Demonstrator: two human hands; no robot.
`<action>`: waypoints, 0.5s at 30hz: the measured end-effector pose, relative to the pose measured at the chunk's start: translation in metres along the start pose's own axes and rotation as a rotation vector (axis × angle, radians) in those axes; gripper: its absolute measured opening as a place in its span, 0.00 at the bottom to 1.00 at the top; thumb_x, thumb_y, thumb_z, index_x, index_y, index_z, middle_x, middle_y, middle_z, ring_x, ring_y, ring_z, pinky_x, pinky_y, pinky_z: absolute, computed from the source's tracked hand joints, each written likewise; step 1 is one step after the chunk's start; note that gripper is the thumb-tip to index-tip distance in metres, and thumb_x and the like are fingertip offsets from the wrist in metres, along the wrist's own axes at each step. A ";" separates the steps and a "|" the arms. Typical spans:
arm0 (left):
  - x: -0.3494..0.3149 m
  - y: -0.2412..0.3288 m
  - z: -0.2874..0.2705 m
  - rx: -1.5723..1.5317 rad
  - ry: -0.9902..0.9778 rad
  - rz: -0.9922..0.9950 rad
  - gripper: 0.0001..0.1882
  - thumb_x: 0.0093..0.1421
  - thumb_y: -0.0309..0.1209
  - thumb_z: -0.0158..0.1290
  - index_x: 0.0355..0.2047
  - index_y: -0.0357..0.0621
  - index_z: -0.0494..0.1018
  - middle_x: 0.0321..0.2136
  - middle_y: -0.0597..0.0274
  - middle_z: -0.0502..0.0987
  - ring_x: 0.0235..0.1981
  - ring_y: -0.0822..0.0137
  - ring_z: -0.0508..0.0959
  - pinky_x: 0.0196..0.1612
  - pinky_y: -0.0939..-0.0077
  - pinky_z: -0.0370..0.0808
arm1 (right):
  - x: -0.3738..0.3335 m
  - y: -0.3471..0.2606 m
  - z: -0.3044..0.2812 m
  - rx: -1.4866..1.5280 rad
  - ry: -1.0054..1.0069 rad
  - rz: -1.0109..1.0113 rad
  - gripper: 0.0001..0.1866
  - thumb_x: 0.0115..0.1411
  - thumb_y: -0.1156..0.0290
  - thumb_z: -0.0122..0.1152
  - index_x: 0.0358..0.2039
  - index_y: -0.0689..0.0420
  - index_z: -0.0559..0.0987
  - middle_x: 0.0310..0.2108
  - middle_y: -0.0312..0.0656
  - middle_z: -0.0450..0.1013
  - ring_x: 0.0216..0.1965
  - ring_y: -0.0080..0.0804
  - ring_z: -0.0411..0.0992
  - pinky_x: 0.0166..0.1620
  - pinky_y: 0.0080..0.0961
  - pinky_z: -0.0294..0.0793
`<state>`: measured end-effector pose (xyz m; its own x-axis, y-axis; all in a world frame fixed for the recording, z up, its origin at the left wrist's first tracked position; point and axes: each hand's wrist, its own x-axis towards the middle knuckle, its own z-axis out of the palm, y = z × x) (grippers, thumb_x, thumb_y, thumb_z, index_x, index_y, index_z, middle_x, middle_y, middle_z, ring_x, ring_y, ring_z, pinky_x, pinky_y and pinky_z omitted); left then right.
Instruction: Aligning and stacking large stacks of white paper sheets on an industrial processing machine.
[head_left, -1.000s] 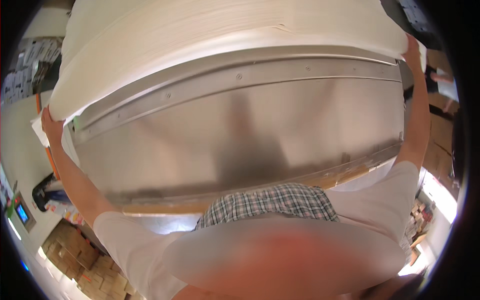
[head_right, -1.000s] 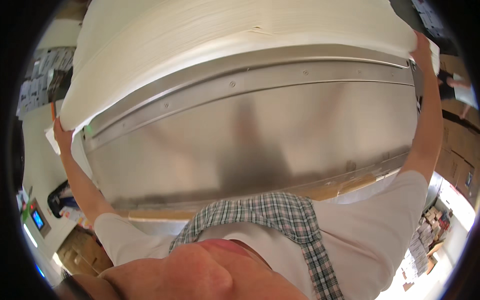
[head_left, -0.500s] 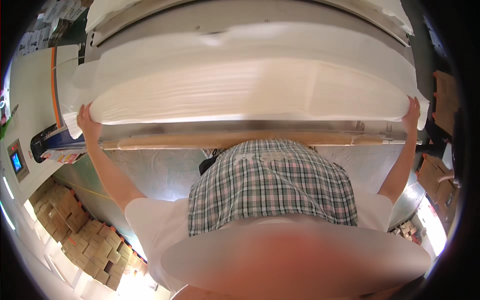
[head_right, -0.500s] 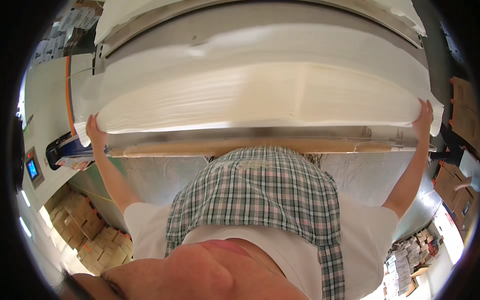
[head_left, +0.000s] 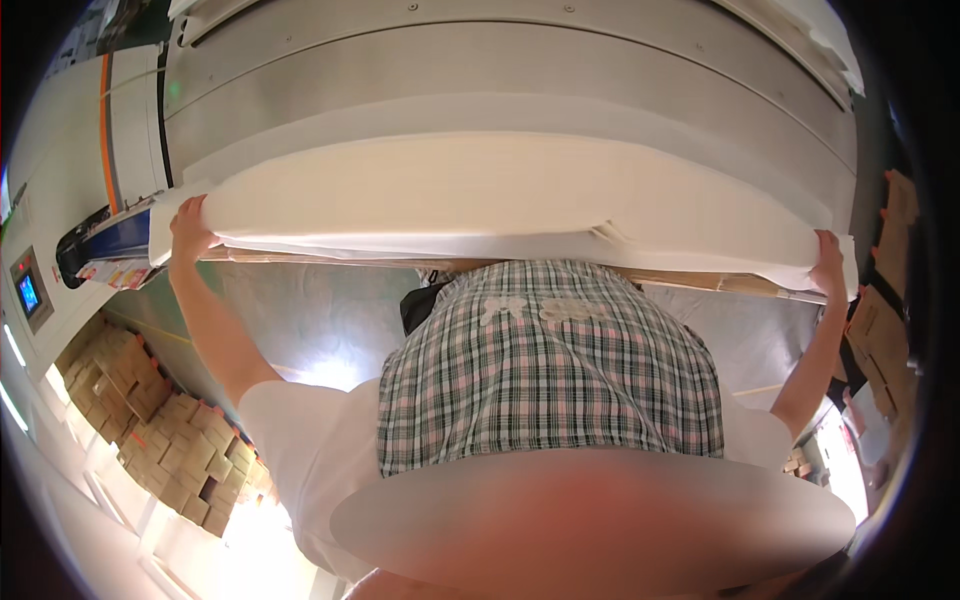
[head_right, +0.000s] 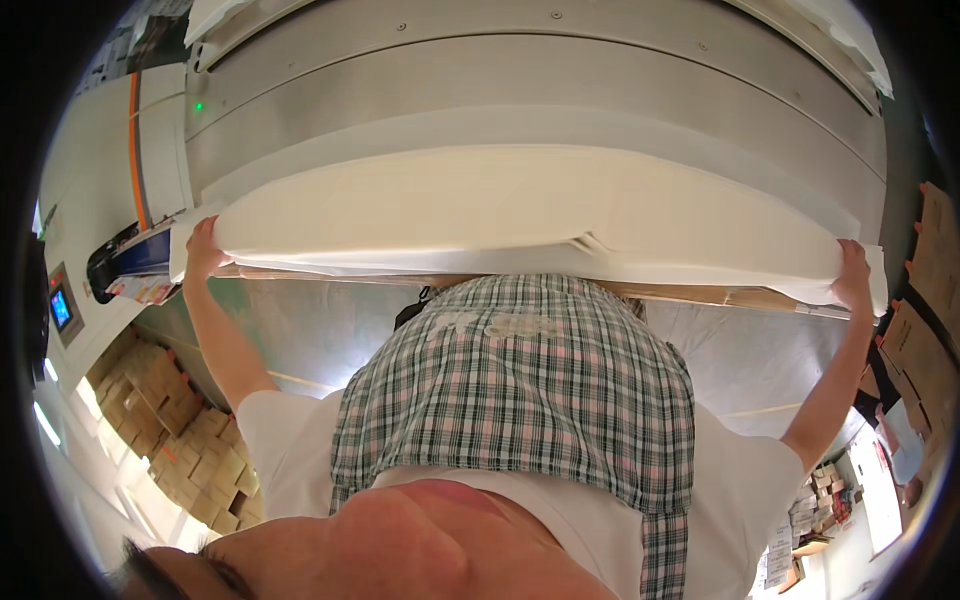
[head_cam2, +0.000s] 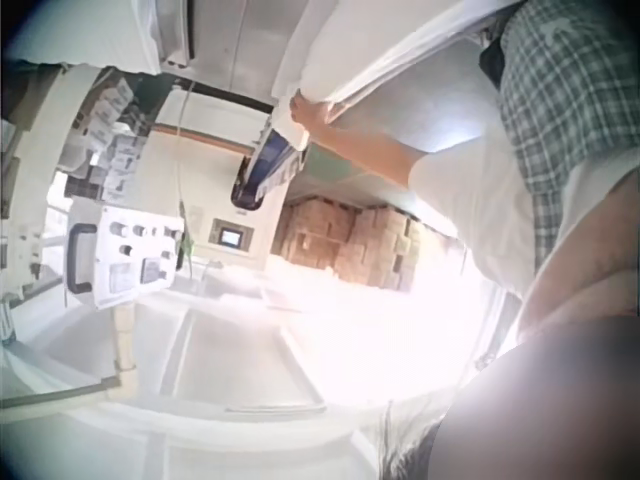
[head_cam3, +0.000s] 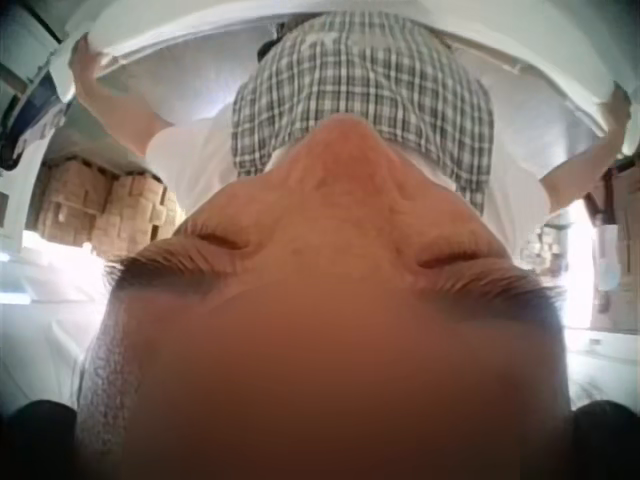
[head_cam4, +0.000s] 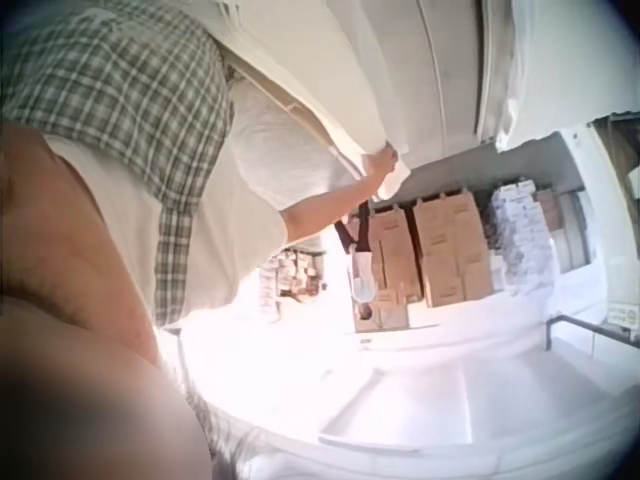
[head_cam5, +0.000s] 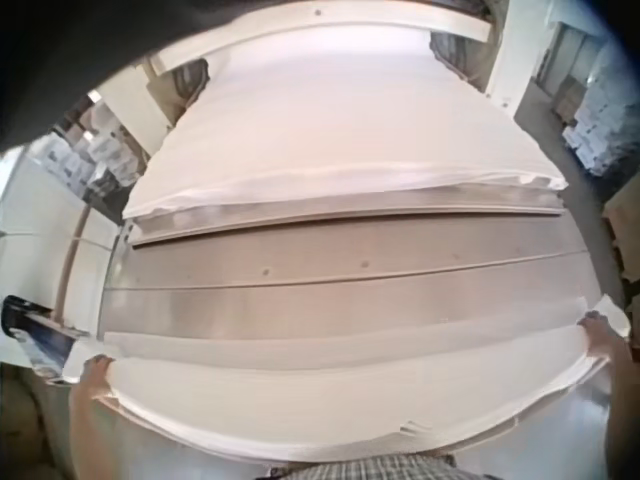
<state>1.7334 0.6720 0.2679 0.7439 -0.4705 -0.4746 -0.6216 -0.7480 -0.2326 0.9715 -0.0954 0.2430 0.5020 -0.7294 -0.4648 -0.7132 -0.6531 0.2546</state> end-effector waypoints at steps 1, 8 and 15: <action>0.018 0.008 -0.014 -0.005 -0.006 0.012 0.41 0.27 0.26 0.60 0.49 0.54 0.63 0.50 0.55 0.63 0.53 0.55 0.61 0.55 0.61 0.56 | 0.017 0.025 -0.002 0.048 -0.219 -0.032 0.33 0.42 0.71 0.57 0.52 0.49 0.62 0.55 0.49 0.54 0.57 0.52 0.51 0.56 0.41 0.56; 0.140 0.026 -0.026 -0.276 -0.424 -0.109 0.31 0.38 0.18 0.44 0.47 0.49 0.66 0.42 0.50 0.71 0.43 0.54 0.71 0.45 0.68 0.67 | 0.133 -0.068 -0.070 -0.096 -0.623 0.039 0.35 0.35 0.90 0.47 0.48 0.53 0.67 0.45 0.49 0.67 0.47 0.46 0.65 0.45 0.32 0.67; 0.105 0.093 -0.051 -0.254 0.174 -0.112 0.18 0.48 0.22 0.40 0.38 0.50 0.73 0.36 0.56 0.75 0.43 0.58 0.72 0.45 0.69 0.67 | 0.136 0.015 -0.029 -0.008 -0.442 0.080 0.29 0.42 0.86 0.46 0.48 0.54 0.69 0.46 0.49 0.67 0.47 0.44 0.66 0.49 0.28 0.65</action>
<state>1.7662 0.5286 0.2398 0.8486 -0.4353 -0.3009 -0.4688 -0.8821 -0.0459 1.0438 -0.2102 0.2082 0.1869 -0.6218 -0.7605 -0.7370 -0.6006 0.3100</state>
